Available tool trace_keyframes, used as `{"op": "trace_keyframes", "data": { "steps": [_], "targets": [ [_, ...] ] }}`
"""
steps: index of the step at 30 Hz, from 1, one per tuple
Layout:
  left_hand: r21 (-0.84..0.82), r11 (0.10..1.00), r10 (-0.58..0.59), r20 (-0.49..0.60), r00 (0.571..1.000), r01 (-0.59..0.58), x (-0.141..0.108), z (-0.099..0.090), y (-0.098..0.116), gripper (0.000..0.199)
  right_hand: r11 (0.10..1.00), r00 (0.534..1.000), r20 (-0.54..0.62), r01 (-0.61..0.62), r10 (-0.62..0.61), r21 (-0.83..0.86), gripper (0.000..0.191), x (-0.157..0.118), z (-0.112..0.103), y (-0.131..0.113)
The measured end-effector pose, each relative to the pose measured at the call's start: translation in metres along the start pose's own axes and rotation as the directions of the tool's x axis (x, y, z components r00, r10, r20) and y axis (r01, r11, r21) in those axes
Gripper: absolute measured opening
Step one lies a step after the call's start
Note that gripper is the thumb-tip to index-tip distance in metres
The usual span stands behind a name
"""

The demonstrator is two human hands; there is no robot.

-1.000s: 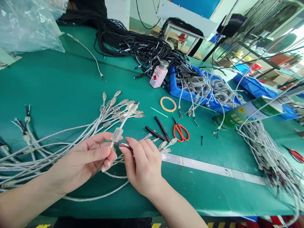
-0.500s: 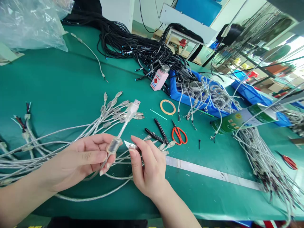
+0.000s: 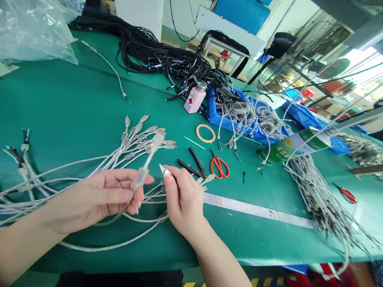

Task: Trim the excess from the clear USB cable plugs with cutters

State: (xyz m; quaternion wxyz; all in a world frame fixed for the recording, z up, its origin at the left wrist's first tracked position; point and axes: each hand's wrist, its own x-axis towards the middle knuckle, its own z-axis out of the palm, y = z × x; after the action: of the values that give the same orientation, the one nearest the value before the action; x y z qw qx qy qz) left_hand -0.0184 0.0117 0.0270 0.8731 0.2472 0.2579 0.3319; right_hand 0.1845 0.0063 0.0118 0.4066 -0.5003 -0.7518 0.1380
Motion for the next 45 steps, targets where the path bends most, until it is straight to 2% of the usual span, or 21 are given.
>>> {"op": "trace_keyframes", "data": {
  "steps": [1, 3, 5, 7, 9, 11, 13, 15, 17, 20, 22, 26, 30, 32, 36, 39, 42, 45],
  "targets": [
    [0.016, 0.999, 0.04, -0.043, 0.998, -0.04, 0.0, 0.0, -0.002, 0.015, 0.999, 0.999, -0.003, -0.048, 0.048, 0.023, 0.025, 0.001, 0.002, 0.002],
    [0.114, 0.988, 0.116, -0.061, 0.991, -0.109, -0.001, 0.004, -0.01, 0.013, 0.981, 0.985, 0.009, -0.172, 0.171, 0.088, 0.031, 0.005, 0.006, 0.005],
    [0.272, 0.949, 0.169, -0.003, 0.986, -0.161, -0.004, 0.009, -0.023, 0.011, 0.944, 0.956, 0.043, -0.292, 0.289, 0.152, 0.035, 0.009, 0.01, 0.01],
    [0.468, 0.857, 0.212, 0.064, 0.975, -0.217, -0.007, 0.014, -0.039, 0.011, 0.913, 0.931, 0.074, -0.365, 0.357, 0.181, 0.037, 0.013, 0.014, 0.013],
    [0.674, 0.655, 0.28, 0.202, 0.939, -0.341, -0.009, 0.016, -0.052, 0.022, 0.918, 0.929, 0.085, -0.369, 0.361, 0.142, 0.039, 0.015, 0.018, 0.014],
    [0.772, 0.386, 0.297, 0.413, 0.861, -0.504, -0.007, 0.014, -0.062, 0.042, 0.946, 0.942, 0.099, -0.324, 0.321, 0.015, 0.04, 0.016, 0.021, 0.013],
    [0.744, 0.161, 0.246, 0.607, 0.756, -0.649, -0.003, 0.012, -0.068, 0.053, 0.953, 0.95, 0.116, -0.276, 0.29, -0.121, 0.038, 0.017, 0.023, 0.01],
    [0.672, 0.032, 0.162, 0.727, 0.667, -0.74, 0.0, 0.013, -0.071, 0.049, 0.947, 0.952, 0.124, -0.25, 0.278, -0.204, 0.033, 0.017, 0.026, 0.007],
    [0.623, -0.009, 0.083, 0.78, 0.621, -0.782, 0.002, 0.016, -0.072, 0.04, 0.938, 0.955, 0.127, -0.229, 0.268, -0.259, 0.03, 0.017, 0.029, 0.003],
    [0.599, -0.021, 0.001, 0.8, 0.6, -0.8, 0.003, 0.023, -0.075, 0.034, 0.92, 0.957, 0.146, -0.189, 0.251, -0.343, 0.03, 0.016, 0.034, 0.0],
    [0.584, -0.066, -0.039, 0.809, 0.587, -0.809, 0.003, 0.025, -0.078, 0.031, 0.906, 0.957, 0.155, -0.169, 0.246, -0.389, 0.032, 0.016, 0.036, -0.002],
    [0.566, -0.204, -0.058, 0.808, 0.587, -0.799, 0.003, 0.026, -0.084, 0.025, 0.877, 0.96, 0.157, -0.137, 0.232, -0.461, 0.038, 0.014, 0.041, -0.002],
    [0.576, -0.16, -0.166, 0.785, 0.597, -0.802, 0.003, 0.026, -0.087, 0.026, 0.858, 0.963, 0.16, -0.11, 0.216, -0.502, 0.041, 0.013, 0.043, -0.001],
    [0.574, -0.141, -0.149, 0.794, 0.59, -0.807, 0.004, 0.025, -0.087, 0.026, 0.852, 0.964, 0.16, -0.103, 0.213, -0.513, 0.041, 0.013, 0.043, -0.001],
    [0.545, -0.186, -0.101, 0.817, 0.568, -0.817, 0.006, 0.023, -0.089, 0.025, 0.824, 0.968, 0.148, -0.087, 0.203, -0.559, 0.043, 0.013, 0.043, 0.0],
    [0.546, -0.251, -0.083, 0.81, 0.58, -0.799, 0.005, 0.019, -0.093, 0.025, 0.804, 0.97, 0.157, -0.056, 0.184, -0.593, 0.044, 0.011, 0.045, 0.0],
    [0.502, -0.337, -0.057, 0.834, 0.549, -0.797, 0.003, 0.016, -0.095, 0.024, 0.79, 0.974, 0.146, -0.049, 0.174, -0.611, 0.044, 0.011, 0.046, 0.0],
    [0.483, -0.396, -0.047, 0.838, 0.543, -0.781, 0.003, 0.014, -0.095, 0.022, 0.78, 0.975, 0.147, -0.04, 0.168, -0.624, 0.045, 0.01, 0.046, 0.0]
  ]
}}
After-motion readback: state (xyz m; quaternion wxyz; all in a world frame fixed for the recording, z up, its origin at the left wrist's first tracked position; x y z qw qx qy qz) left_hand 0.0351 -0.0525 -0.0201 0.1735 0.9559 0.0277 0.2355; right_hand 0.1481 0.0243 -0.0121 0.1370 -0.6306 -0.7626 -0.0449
